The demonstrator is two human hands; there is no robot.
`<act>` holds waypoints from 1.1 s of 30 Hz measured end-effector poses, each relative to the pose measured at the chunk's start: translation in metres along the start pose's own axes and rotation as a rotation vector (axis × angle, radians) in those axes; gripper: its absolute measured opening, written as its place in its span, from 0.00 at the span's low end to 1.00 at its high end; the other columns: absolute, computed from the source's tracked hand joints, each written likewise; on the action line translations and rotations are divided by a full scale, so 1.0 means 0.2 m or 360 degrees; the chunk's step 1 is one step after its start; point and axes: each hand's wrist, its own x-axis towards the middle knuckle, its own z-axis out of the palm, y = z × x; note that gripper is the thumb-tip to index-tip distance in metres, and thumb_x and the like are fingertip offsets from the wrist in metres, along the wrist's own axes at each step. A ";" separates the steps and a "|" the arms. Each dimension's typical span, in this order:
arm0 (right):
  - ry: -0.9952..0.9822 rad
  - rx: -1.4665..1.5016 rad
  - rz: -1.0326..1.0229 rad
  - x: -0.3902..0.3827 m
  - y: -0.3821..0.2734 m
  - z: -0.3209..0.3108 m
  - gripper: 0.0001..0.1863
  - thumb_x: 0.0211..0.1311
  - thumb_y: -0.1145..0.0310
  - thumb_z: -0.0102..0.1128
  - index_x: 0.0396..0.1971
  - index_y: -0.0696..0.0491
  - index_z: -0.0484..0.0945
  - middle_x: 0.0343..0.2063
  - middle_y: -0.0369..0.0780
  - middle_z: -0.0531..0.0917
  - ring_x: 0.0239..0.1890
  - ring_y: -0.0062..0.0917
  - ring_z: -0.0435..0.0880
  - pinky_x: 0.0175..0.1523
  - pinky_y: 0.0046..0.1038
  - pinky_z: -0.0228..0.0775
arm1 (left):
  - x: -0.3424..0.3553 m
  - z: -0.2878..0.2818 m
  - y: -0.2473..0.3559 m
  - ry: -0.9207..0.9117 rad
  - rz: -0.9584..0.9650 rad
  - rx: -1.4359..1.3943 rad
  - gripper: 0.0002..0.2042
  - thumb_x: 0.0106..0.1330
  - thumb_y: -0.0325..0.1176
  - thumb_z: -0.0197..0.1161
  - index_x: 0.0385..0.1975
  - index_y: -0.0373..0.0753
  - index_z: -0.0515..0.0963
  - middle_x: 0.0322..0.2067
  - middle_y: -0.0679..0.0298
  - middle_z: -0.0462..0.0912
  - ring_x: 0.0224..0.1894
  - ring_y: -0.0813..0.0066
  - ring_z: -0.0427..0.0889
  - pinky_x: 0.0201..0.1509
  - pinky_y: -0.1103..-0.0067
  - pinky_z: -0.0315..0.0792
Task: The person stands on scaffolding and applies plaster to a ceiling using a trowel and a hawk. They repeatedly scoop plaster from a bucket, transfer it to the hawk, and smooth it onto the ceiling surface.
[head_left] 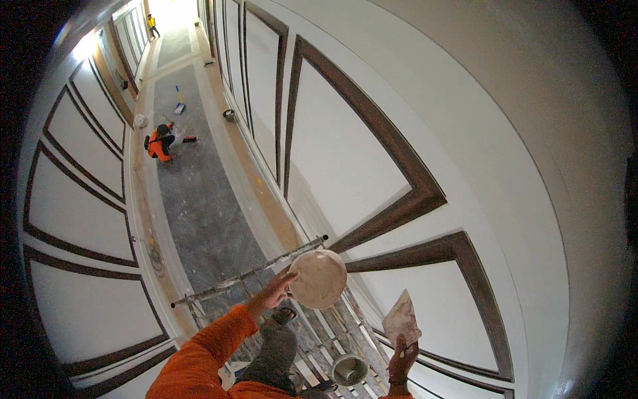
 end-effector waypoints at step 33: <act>-0.0187 -0.0324 -0.0072 0.30 0.22 -0.15 0.24 0.66 0.65 0.57 0.56 0.63 0.69 0.54 0.49 0.75 0.57 0.38 0.73 0.62 0.41 0.63 | -0.57 0.29 -0.43 0.0396 -0.0053 -0.0668 0.35 0.62 0.52 0.63 0.63 0.40 0.58 0.52 0.57 0.73 0.47 0.68 0.80 0.43 0.75 0.80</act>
